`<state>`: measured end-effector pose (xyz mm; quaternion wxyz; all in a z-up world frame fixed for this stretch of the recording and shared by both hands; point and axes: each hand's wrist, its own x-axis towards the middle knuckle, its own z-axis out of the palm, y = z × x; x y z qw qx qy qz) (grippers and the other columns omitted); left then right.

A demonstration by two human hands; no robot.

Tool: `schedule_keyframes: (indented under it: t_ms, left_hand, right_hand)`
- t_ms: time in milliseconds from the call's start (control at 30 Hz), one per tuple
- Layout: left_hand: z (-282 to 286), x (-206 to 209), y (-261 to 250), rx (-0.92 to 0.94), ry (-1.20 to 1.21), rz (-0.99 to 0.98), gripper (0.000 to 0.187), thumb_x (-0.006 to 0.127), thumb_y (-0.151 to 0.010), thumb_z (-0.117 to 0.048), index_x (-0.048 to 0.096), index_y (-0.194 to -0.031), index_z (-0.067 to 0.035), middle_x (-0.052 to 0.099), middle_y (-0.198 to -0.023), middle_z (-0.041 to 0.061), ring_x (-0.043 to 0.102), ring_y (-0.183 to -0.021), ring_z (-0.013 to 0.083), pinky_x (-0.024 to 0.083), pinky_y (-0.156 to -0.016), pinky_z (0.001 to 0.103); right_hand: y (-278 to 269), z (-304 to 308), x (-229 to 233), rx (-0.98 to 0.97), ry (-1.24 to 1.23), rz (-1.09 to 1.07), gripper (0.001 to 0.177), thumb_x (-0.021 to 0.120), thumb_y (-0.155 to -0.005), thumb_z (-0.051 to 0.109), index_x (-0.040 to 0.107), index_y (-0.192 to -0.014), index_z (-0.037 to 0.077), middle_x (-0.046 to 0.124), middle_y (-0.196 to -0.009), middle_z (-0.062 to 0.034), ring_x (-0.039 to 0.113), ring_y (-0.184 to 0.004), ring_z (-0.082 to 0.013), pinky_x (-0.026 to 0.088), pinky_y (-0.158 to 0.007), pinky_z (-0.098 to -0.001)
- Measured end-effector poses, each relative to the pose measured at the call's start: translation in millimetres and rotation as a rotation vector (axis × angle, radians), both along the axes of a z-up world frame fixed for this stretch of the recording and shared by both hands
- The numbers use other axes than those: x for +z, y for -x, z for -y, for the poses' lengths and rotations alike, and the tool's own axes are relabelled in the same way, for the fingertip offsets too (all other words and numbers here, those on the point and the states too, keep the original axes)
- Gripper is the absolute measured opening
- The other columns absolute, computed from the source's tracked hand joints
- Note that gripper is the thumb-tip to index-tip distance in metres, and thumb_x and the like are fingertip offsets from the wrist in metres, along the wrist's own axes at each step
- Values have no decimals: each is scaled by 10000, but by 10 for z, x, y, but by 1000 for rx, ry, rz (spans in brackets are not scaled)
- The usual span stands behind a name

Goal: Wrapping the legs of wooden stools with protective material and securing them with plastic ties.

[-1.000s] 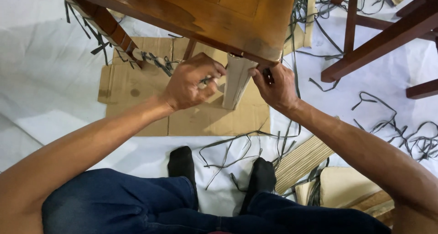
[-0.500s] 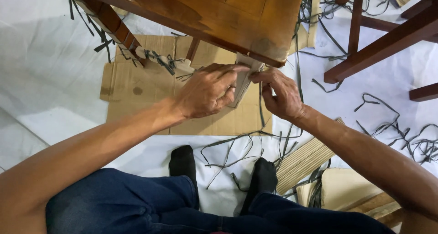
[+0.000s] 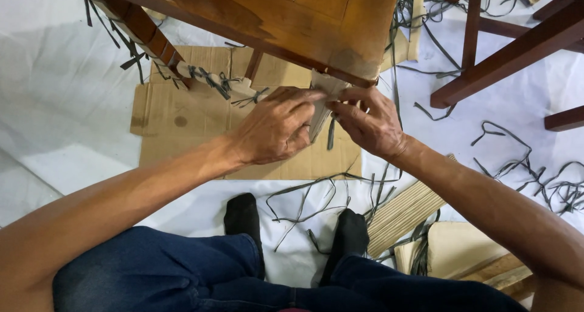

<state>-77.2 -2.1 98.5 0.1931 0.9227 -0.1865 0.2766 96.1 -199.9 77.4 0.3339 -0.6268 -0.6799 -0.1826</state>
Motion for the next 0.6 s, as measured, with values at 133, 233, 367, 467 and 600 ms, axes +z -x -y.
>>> schedule_keyframes:
  t_ms: [133, 233, 367, 467, 600]
  left_hand:
    - [9, 29, 10, 17, -26, 4, 185, 683, -861, -105, 587, -983, -5, 596, -1141, 159, 609, -1005, 303, 530, -911, 460]
    - [17, 137, 42, 13, -41, 31, 189, 727, -860, -116, 598, -966, -28, 575, -1049, 107, 586, -940, 262, 528, -844, 435]
    - [41, 68, 22, 7, -62, 76, 183, 750, -871, -117, 603, -961, -55, 568, -1042, 84, 585, -940, 237, 524, -825, 407]
    - [82, 115, 11, 10, -68, 88, 168, 766, -899, -125, 618, -960, -74, 561, -1026, 74, 591, -937, 221, 520, -812, 390]
    - [135, 185, -11, -14, -65, 96, 168, 801, -927, -164, 665, -982, -83, 558, -1058, 39, 575, -973, 205, 511, -841, 378]
  right_hand:
    - [8, 0, 9, 38, -2, 42, 272, 790, -892, 1, 697, -1140, 59, 653, -1141, -100, 658, -988, -271, 563, -787, -408]
    - [-6, -20, -1, 43, 4, -11, 253, 781, -925, -16, 688, -1154, 34, 681, -1149, -106, 673, -989, -283, 572, -808, -415]
    - [28, -55, 28, 13, 13, -55, 241, 785, -939, 7, 689, -1160, 20, 702, -1140, -118, 694, -997, -299, 580, -829, -418]
    - [69, -92, 66, -10, 26, -58, 228, 786, -926, 16, 704, -1139, 19, 717, -1116, -118, 708, -988, -297, 587, -835, -412]
    - [117, -132, 72, -4, 39, -72, 214, 780, -912, 4, 713, -1115, 18, 723, -1136, -120, 721, -997, -282, 601, -855, -407]
